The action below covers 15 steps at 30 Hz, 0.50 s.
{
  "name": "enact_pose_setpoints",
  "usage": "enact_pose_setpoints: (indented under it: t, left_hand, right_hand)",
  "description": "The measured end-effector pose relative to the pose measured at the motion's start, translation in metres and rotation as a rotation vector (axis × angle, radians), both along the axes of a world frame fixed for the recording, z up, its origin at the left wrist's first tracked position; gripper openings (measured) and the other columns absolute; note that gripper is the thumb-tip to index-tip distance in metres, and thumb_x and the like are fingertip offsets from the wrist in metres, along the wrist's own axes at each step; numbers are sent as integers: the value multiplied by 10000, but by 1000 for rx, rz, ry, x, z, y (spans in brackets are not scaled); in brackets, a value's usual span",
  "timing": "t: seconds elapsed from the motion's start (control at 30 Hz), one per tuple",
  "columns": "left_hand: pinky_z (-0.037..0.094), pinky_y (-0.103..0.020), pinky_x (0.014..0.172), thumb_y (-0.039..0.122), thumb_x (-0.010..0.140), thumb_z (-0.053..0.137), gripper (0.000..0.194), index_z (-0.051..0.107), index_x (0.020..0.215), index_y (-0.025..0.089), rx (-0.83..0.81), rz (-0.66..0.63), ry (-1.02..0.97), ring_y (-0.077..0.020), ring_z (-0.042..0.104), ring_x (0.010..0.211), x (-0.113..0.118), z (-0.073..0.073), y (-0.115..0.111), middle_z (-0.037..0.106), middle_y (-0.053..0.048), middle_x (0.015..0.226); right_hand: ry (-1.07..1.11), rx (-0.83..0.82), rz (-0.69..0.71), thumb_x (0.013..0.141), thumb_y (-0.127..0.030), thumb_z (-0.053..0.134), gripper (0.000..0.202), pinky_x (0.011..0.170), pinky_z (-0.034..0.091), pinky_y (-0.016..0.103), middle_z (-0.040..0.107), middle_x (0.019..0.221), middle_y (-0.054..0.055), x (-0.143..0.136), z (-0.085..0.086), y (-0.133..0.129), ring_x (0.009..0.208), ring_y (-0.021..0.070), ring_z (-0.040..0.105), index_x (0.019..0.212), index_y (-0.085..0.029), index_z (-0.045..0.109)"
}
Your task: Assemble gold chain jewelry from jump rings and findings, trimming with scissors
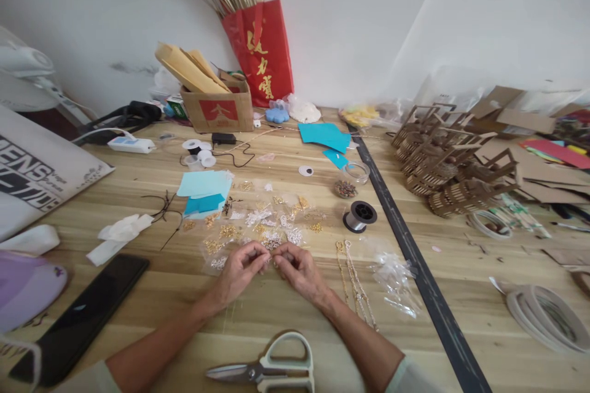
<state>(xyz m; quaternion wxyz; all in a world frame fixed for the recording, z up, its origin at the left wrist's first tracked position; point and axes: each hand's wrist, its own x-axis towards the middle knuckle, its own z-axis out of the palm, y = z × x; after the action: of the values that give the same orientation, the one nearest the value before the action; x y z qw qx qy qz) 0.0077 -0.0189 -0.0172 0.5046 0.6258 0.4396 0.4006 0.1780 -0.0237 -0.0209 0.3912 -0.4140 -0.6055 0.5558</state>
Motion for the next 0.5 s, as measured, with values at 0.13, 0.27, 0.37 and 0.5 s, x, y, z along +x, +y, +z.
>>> enact_pose_setpoints:
  t: [0.13,0.27,0.37,0.5]
  left_hand:
    - [412,-216,559,287,835,541,167,558,734,155,-25,1,-24,-107,498,552,0,-1,0,528,22,591]
    - [397,-210,540,295,827,550,170,557,731,155,-31,11,-27,-103,485,533,0,1,0,514,30,573]
    - [388,-206,527,289,824,551,161,558,736,155,-39,18,-38,-99,473,523,0,3,0,501,36,566]
    - [376,-199,511,279,821,550,149,555,738,155,-53,27,-42,-92,458,511,0,2,1,488,44,561]
  right_hand:
    - [11,0,-19,880,-454,509,326,422,289,194,435,490,-68,1,0,0,433,77,372,917,-136,568]
    - [18,4,-8,898,-460,476,336,420,283,199,442,490,-67,2,-2,1,428,83,368,966,-141,558]
    - [38,-4,-7,901,-466,470,346,422,291,200,446,500,-66,2,-3,1,429,85,382,991,-141,548]
    - [53,3,-20,902,-457,474,323,436,309,203,445,508,-66,1,-2,1,442,88,399,964,-146,536]
